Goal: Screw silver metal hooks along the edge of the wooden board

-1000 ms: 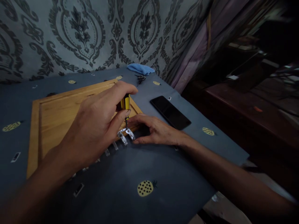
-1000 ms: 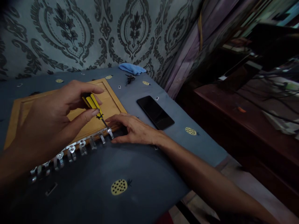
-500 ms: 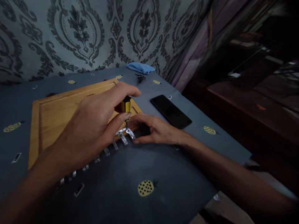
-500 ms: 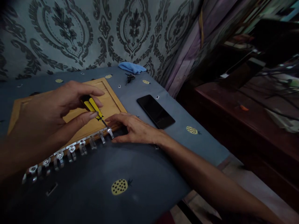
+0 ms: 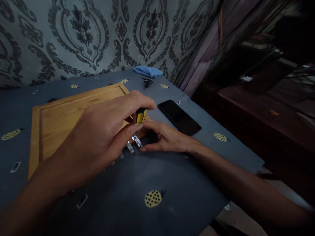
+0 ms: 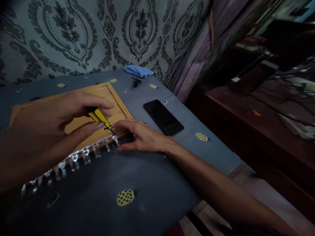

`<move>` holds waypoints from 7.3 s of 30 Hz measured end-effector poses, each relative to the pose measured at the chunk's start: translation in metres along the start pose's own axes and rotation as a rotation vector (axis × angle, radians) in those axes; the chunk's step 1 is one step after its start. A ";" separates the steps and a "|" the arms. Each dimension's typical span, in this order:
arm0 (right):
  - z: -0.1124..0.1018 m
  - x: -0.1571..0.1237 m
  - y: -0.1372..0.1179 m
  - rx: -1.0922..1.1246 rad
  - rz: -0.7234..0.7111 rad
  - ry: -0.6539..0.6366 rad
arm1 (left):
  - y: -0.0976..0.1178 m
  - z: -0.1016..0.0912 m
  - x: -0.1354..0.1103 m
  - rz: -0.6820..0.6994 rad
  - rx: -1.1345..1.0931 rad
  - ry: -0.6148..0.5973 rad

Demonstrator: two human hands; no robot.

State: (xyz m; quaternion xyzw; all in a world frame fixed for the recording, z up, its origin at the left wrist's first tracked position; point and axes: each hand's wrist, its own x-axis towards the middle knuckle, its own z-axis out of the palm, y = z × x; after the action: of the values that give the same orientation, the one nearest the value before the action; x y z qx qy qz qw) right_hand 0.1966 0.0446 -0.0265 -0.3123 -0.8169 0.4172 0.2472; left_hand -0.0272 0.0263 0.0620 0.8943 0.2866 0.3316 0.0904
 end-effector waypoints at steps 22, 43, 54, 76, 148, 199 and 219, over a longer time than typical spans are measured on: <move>0.002 -0.002 0.007 -0.056 -0.034 0.027 | -0.005 0.004 -0.005 -0.101 0.111 0.010; 0.002 0.000 0.000 0.067 -0.004 -0.002 | -0.005 0.014 -0.002 -0.037 0.137 0.142; -0.003 -0.001 -0.002 0.016 -0.024 0.000 | -0.004 0.007 -0.002 -0.125 0.139 0.138; 0.000 0.008 -0.049 0.203 -0.101 0.535 | 0.008 0.021 -0.011 -0.408 -0.290 0.155; -0.014 0.030 -0.045 0.436 -0.011 0.186 | 0.009 0.062 -0.035 -0.609 0.162 -0.291; 0.006 0.026 -0.042 0.376 -0.083 0.631 | 0.010 0.062 -0.035 -0.646 0.132 -0.307; 0.008 0.024 -0.039 0.353 -0.093 0.562 | 0.009 0.062 -0.034 -0.656 0.149 -0.316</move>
State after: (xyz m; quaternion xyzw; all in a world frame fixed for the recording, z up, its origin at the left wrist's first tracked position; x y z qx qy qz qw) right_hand 0.1636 0.0398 0.0052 -0.3301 -0.6452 0.4382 0.5318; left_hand -0.0039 0.0007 -0.0008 0.7991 0.5638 0.1213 0.1697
